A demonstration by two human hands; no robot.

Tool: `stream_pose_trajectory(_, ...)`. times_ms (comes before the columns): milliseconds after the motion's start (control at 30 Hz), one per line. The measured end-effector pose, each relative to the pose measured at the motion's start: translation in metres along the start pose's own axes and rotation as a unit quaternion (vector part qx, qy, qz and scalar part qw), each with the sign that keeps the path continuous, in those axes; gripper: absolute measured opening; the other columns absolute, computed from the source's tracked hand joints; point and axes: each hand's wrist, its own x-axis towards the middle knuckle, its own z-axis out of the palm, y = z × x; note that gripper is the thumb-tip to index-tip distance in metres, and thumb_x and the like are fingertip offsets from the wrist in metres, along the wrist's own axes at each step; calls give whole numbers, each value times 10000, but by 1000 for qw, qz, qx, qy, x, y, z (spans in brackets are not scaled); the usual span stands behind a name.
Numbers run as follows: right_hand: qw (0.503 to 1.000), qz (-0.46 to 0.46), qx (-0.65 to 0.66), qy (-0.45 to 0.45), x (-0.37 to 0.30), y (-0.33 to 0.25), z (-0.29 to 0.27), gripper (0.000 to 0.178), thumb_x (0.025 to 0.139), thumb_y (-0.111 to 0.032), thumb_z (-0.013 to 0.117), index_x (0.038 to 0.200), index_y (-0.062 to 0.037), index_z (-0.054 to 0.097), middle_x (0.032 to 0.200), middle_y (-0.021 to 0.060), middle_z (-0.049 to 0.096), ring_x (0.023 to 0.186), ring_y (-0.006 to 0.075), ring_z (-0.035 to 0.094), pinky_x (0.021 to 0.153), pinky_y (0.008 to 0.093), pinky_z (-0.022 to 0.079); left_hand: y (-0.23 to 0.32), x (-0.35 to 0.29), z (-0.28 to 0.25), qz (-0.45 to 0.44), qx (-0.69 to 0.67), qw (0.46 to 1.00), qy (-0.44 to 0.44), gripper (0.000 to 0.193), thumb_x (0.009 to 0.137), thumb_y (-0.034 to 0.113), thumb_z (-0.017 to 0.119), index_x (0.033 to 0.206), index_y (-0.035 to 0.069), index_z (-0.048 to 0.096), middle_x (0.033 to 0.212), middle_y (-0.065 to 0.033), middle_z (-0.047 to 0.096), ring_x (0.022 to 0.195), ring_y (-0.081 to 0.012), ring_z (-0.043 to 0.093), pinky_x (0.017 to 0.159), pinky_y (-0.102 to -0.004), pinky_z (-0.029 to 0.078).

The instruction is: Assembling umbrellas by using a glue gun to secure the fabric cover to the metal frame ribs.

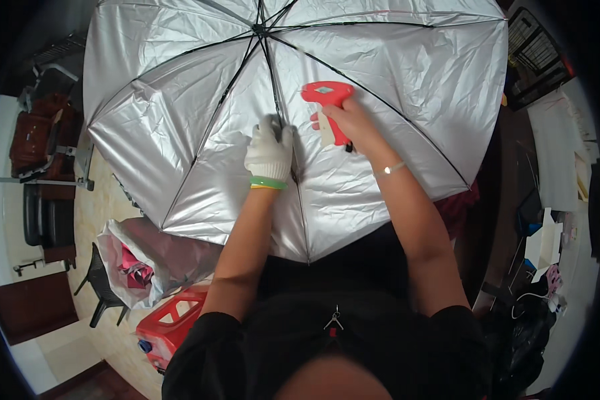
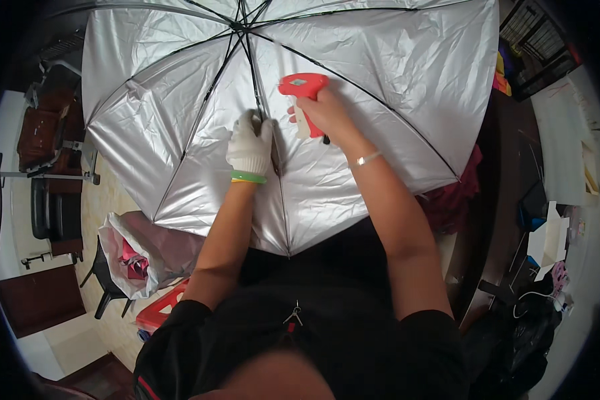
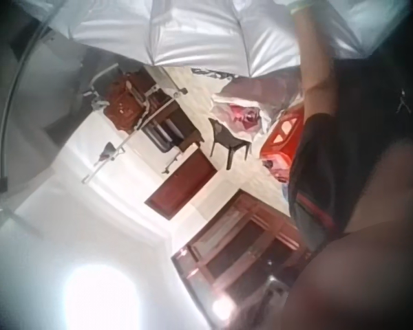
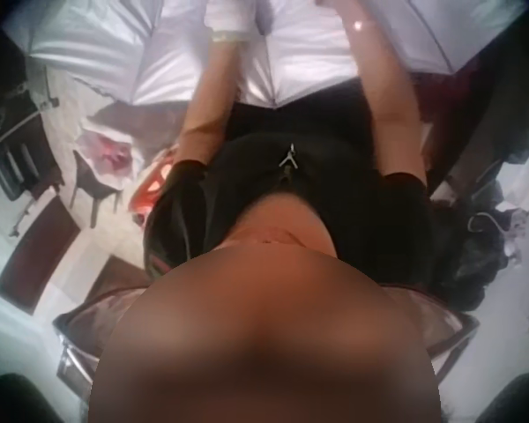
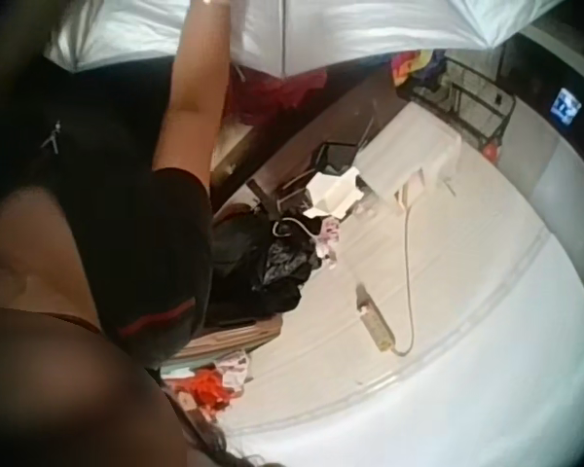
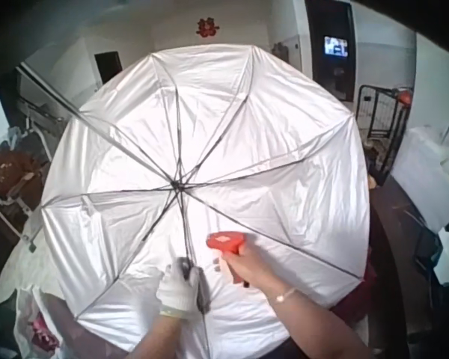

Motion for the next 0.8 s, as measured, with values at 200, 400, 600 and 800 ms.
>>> stream_pose_trajectory(200, 998, 21, 17, -61, 45, 14, 14, 366, 908, -129, 524, 1230, 40, 489, 981, 161, 667, 854, 228, 679, 708, 327, 546, -17, 55, 15, 48, -92, 994, 32, 331, 853, 385, 616, 1015, 99, 663, 853, -111, 687, 797, -350, 661, 705, -418, 514)
stream_pose_trajectory(400, 978, -107, -168, 61, 46, 45, 34, 345, 887, -129, 560, 1180, 47, 518, 949, 144, 675, 808, 208, 688, 687, 309, 534, -15, 67, 16, -139, -397, 895, -150, 259, 898, 264, 601, 909, 11, 656, 699, -67, 655, 593, -177, 613, 542, -274, 472)
stream_pose_trajectory(600, 957, -119, -248, 90, 33, 35, 43, 306, 857, -107, 593, 1122, 42, 553, 909, 136, 679, 788, 179, 693, 649, 294, 527, -21, 69, 17, -132, -533, 813, -194, 215, 911, 206, 598, 898, -7, 627, 692, -45, 623, 554, -103, 555, 498, -220, 428)
stream_pose_trajectory(800, 986, -66, -138, 69, 36, 36, 36, 317, 816, -156, 598, 1075, 24, 565, 833, 168, 668, 743, 278, 674, 674, 378, 521, -21, 72, 18, -132, -552, 797, -205, 197, 916, 195, 598, 922, -1, 608, 717, -50, 624, 568, -109, 562, 511, -227, 439)
